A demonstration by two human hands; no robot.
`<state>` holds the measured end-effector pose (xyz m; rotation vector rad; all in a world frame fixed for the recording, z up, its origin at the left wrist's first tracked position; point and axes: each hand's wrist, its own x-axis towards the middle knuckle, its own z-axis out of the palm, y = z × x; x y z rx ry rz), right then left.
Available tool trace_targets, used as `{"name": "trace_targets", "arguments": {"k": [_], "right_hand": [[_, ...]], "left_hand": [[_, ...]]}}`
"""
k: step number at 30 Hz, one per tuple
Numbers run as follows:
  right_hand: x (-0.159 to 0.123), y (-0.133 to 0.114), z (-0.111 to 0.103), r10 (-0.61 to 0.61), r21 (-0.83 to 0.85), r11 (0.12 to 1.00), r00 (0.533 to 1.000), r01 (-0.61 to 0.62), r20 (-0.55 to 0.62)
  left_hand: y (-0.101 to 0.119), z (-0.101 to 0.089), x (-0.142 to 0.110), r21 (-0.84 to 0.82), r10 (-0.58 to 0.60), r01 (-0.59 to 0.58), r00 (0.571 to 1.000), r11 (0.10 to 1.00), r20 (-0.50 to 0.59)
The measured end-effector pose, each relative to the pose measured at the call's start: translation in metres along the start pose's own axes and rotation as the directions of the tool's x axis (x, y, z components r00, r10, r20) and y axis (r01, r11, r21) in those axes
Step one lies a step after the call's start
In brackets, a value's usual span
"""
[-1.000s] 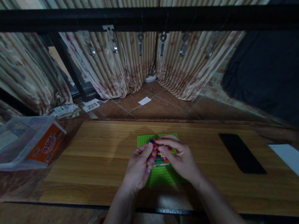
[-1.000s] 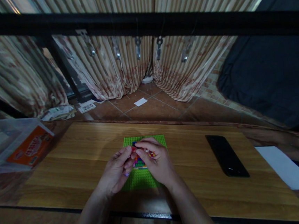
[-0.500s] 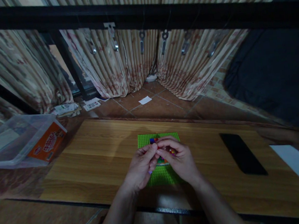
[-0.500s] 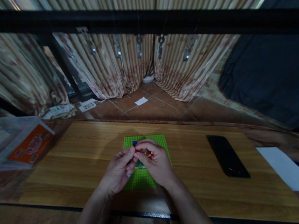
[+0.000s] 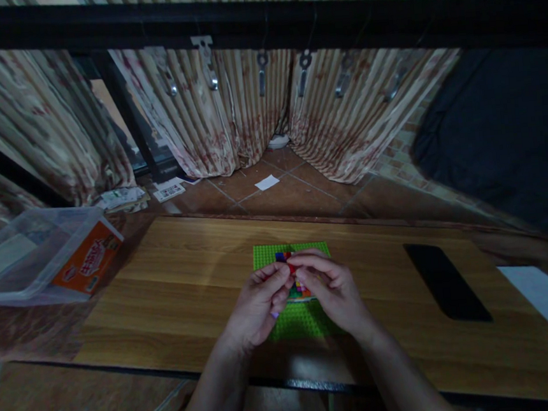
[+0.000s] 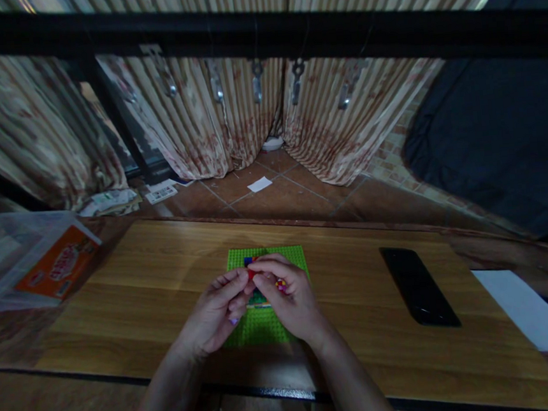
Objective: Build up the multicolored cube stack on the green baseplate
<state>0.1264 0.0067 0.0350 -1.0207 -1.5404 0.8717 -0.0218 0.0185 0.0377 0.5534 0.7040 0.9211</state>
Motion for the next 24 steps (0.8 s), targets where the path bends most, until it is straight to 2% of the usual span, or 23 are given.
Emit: {"name": "trace_targets", "arguments": {"k": [8, 12, 19, 24], "right_hand": [[0.0007, 0.0031, 0.003, -0.024, 0.028, 0.999, 1.0, 0.024, -0.006], [0.0006, 0.0036, 0.0043, -0.003, 0.07, 0.998, 1.0, 0.005, -0.024], [-0.0009, 0.0072, 0.0039, 0.026, 0.044, 0.999, 0.997, -0.023, -0.078], [-0.0018, 0.0088, 0.0024, 0.026, 0.056, 0.998, 0.997, -0.022, -0.069]], "left_hand": [[-0.0027, -0.0023, 0.0008, 0.014, 0.01, -0.011, 1.0, 1.0, 0.016], [-0.0024, -0.0009, 0.0008, 0.013, 0.017, -0.017, 1.0, 1.0, -0.003], [-0.0022, -0.0006, 0.001, 0.056, 0.044, -0.044, 0.999, 0.997, -0.001], [-0.0023, -0.0017, 0.0013, 0.068, 0.046, -0.046, 0.999, 0.997, 0.008]]}}
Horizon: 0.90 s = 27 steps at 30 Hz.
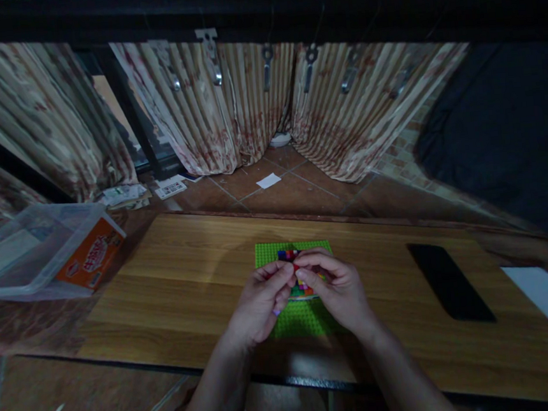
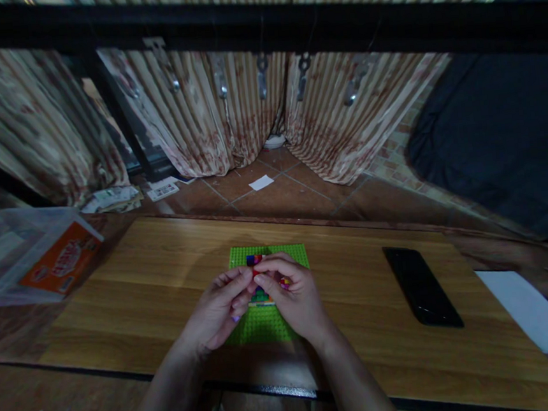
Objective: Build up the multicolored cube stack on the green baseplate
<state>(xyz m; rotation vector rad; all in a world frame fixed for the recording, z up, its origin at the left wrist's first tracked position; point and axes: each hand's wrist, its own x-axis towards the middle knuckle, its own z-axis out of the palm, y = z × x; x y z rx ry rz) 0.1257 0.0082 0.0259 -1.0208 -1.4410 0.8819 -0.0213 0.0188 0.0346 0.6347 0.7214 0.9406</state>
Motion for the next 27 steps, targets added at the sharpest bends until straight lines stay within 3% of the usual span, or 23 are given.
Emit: {"name": "trace_targets", "arguments": {"k": [7, 14, 18, 27], "right_hand": [[0.0, -0.003, -0.004, 0.005, -0.085, 0.996, 1.0, -0.006, -0.012], [0.001, 0.008, -0.044, 0.083, -0.187, 0.974, 0.971, -0.126, -0.226], [0.001, 0.016, -0.053, 0.158, -0.213, 0.957, 0.968, -0.199, -0.193], [0.007, 0.026, -0.044, 0.285, -0.216, 0.924, 0.945, -0.315, -0.159]], "left_hand": [[-0.003, -0.001, 0.002, -0.01, -0.019, 0.019, 1.0, 1.0, -0.025], [0.002, -0.008, 0.006, -0.081, 0.027, -0.045, 0.977, 0.996, -0.212], [0.002, -0.01, 0.007, -0.077, 0.037, -0.062, 0.957, 0.995, -0.289], [-0.005, -0.011, 0.01, -0.056, 0.04, -0.062, 0.944, 0.997, -0.326]]}}
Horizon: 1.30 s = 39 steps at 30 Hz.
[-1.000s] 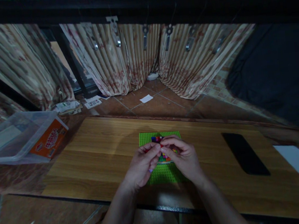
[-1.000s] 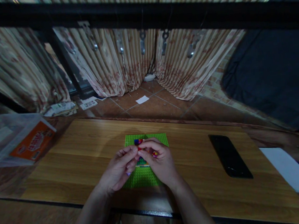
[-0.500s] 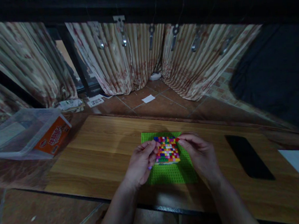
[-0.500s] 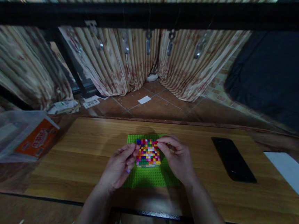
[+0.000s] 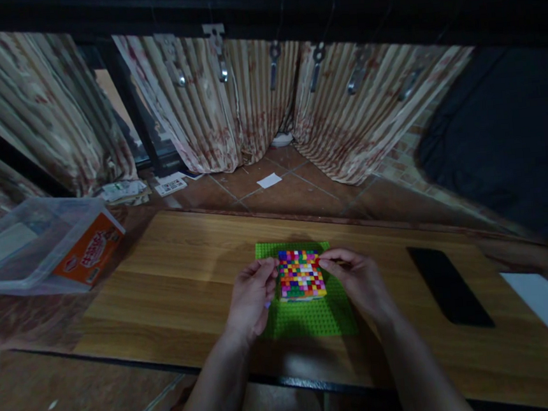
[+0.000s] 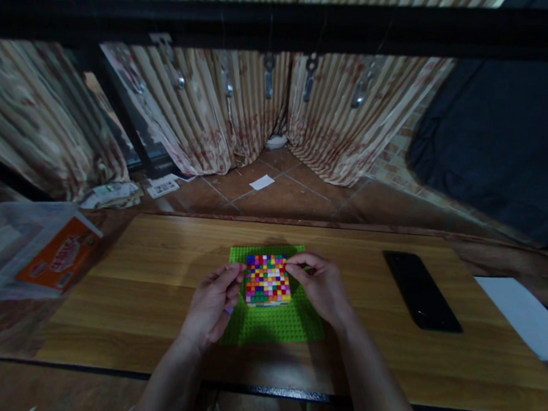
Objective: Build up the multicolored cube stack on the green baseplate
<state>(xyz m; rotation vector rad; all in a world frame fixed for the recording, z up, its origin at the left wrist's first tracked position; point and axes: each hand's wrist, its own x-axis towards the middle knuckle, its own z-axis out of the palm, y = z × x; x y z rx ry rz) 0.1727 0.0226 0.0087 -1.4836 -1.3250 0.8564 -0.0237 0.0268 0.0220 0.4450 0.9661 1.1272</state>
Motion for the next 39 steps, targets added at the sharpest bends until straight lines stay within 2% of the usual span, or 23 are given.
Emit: {"name": "trace_targets", "arguments": {"k": [7, 15, 18, 24, 31, 35, 39], "right_hand": [[0.006, 0.006, 0.003, 0.066, 0.079, 0.995, 0.997, -0.064, -0.028], [0.004, 0.002, 0.002, 0.066, 0.086, 0.994, 0.997, -0.062, -0.044], [0.0, -0.003, 0.004, 0.055, -0.006, 0.998, 0.997, -0.055, -0.052], [-0.008, -0.011, 0.015, -0.047, -0.35, 0.937, 0.991, -0.001, -0.128], [-0.01, -0.012, 0.017, -0.106, -0.359, 0.933, 0.977, 0.034, -0.185], [-0.006, -0.007, 0.015, -0.041, -0.289, 0.957, 0.98, -0.017, -0.194], [0.0, 0.0, 0.015, 0.158, -0.129, 0.975, 0.972, -0.182, -0.174]], "left_hand": [[-0.002, 0.001, -0.002, 0.023, -0.02, 0.02, 1.0, 1.0, -0.004], [-0.003, 0.002, -0.001, 0.01, -0.024, 0.024, 1.0, 1.0, 0.003], [-0.002, 0.002, -0.001, 0.014, -0.021, 0.021, 1.0, 1.0, 0.001], [-0.003, 0.003, -0.001, 0.025, -0.014, 0.014, 1.0, 1.0, 0.0], [-0.004, 0.003, -0.001, 0.024, -0.008, 0.008, 1.0, 1.0, -0.003], [-0.003, 0.003, -0.001, 0.022, -0.009, 0.009, 1.0, 1.0, -0.007], [-0.003, 0.003, -0.001, 0.024, -0.011, 0.011, 1.0, 1.0, 0.001]]}}
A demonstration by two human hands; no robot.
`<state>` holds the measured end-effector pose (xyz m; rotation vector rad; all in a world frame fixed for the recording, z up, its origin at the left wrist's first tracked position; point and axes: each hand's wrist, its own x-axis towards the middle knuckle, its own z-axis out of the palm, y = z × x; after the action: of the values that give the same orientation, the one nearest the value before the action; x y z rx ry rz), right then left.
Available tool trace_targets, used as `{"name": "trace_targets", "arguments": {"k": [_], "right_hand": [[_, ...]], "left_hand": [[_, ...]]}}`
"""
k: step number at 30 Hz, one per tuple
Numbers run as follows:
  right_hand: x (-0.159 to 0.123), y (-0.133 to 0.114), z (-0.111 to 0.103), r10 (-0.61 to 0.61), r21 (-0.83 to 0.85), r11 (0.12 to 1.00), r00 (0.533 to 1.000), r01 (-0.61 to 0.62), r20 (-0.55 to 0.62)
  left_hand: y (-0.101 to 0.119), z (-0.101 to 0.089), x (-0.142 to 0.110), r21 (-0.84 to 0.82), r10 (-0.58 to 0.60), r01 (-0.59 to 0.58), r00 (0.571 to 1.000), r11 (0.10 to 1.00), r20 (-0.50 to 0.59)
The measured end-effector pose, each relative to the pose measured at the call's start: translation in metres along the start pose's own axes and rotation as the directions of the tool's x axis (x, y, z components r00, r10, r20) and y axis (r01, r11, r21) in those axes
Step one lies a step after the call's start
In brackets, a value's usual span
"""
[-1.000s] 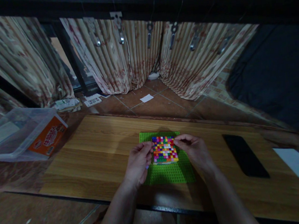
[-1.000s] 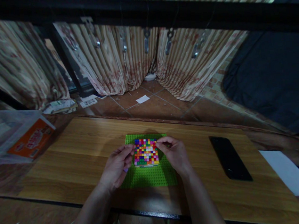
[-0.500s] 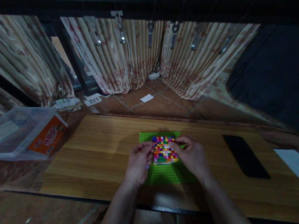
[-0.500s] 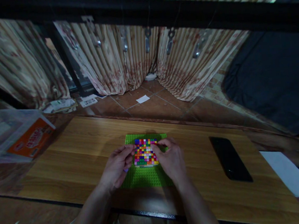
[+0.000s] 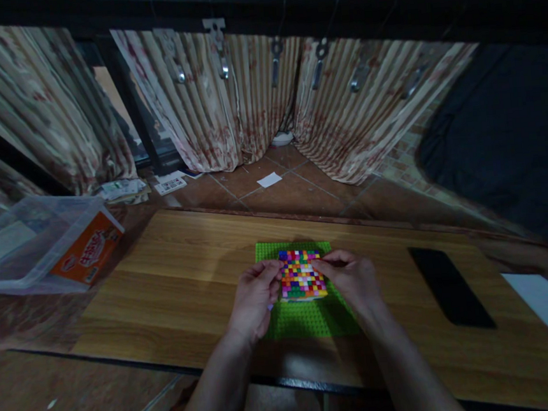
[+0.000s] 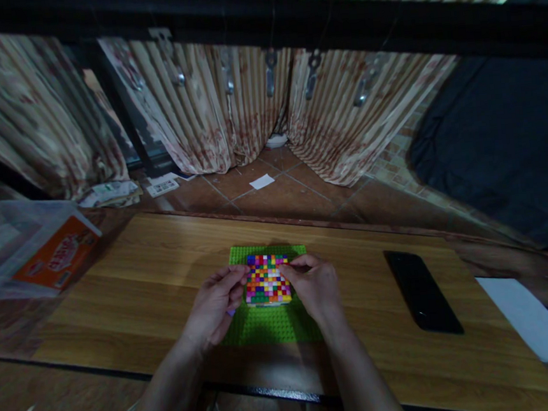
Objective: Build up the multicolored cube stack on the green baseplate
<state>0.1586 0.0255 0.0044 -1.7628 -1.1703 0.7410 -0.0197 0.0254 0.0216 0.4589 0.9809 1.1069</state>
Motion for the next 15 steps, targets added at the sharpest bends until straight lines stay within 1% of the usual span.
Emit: {"name": "trace_targets", "arguments": {"k": [3, 5, 7, 9, 11, 13, 15], "right_hand": [[0.002, -0.002, 0.001, 0.116, 0.184, 0.974, 0.99, -0.129, 0.081], [0.002, -0.006, 0.001, 0.18, 0.304, 0.927, 0.972, -0.22, 0.153], [0.001, -0.01, 0.001, 0.245, 0.386, 0.867, 0.944, -0.315, 0.221], [0.002, -0.013, 0.001, 0.298, 0.429, 0.809, 0.909, -0.402, 0.291], [0.004, -0.013, 0.002, 0.324, 0.445, 0.763, 0.872, -0.47, 0.365], [0.006, -0.011, 0.003, 0.326, 0.443, 0.735, 0.84, -0.514, 0.434], [0.009, -0.007, 0.005, 0.319, 0.443, 0.719, 0.821, -0.535, 0.474]], "left_hand": [[0.0, 0.0, 0.0, 0.004, -0.003, 0.003, 1.0, 1.0, 0.004], [0.0, 0.0, 0.0, 0.005, -0.005, 0.005, 1.0, 1.0, 0.001], [0.0, 0.0, 0.0, 0.008, -0.006, 0.006, 1.0, 1.0, -0.004], [0.0, -0.001, 0.0, 0.014, -0.008, 0.008, 1.0, 1.0, -0.002], [0.0, -0.001, 0.0, 0.014, -0.009, 0.009, 1.0, 1.0, 0.002], [0.0, 0.0, 0.0, 0.013, -0.011, 0.011, 1.0, 1.0, 0.001], [0.0, 0.0, 0.0, 0.012, -0.012, 0.012, 1.0, 1.0, -0.006]]}}
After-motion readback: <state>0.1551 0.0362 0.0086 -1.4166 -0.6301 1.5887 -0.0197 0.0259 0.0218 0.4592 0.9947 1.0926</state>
